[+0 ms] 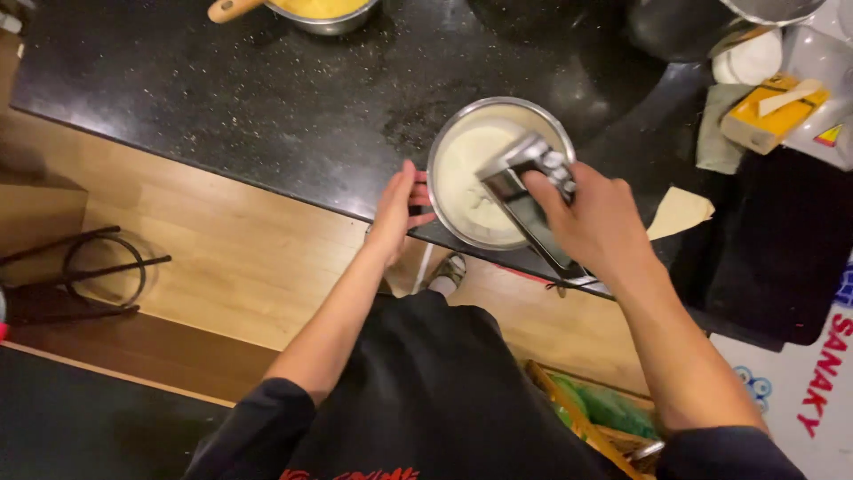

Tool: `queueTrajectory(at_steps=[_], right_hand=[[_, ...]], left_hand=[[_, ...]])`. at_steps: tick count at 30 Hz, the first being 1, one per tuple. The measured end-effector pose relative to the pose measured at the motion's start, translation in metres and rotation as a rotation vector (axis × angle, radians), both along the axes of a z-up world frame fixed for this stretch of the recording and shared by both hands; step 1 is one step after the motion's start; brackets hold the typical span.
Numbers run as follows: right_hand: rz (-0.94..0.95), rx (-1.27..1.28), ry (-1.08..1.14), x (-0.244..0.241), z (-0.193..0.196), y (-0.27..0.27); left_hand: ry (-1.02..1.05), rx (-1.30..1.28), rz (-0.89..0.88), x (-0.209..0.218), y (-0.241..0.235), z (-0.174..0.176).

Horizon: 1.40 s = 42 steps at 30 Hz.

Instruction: Using a hand mixer to blend and homogenize batter in a metal bowl on a kitchen counter.

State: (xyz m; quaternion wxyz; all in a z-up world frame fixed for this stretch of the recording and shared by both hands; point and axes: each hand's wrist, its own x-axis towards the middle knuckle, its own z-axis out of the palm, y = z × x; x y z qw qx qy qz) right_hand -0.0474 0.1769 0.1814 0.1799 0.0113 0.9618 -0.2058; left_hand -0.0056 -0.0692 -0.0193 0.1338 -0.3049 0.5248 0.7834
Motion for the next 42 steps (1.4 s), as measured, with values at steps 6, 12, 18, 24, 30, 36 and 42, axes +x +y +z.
queueTrajectory(at_steps=[6, 12, 18, 24, 30, 36, 42], right_hand=[[0.054, 0.1, -0.04, -0.023, 0.001, 0.01], [0.076, 0.055, -0.081, 0.001, 0.022, 0.037], [0.1, -0.005, -0.039, 0.015, 0.017, 0.048], [0.091, -0.073, 0.115, -0.008, -0.005, 0.065], [0.067, -0.046, 0.115, -0.012, -0.013, 0.097], [0.025, 0.003, -0.015, 0.013, -0.005, 0.09], [-0.01, 0.037, -0.056, 0.023, 0.002, 0.054]], left_hand=[[-0.036, 0.082, 0.033, -0.007, 0.013, 0.006], [-0.035, 0.288, 0.136, 0.031, 0.068, -0.034], [-0.084, 0.503, 0.027, 0.087, 0.15, -0.057], [-0.032, -0.565, -0.531, 0.118, 0.057, -0.113], [-0.679, -1.162, -0.846, 0.303, -0.096, -0.262], [-0.413, -0.821, -1.271, 0.541, -0.056, -0.206], [0.568, 0.162, -0.472, 0.566, -0.089, -0.219]])
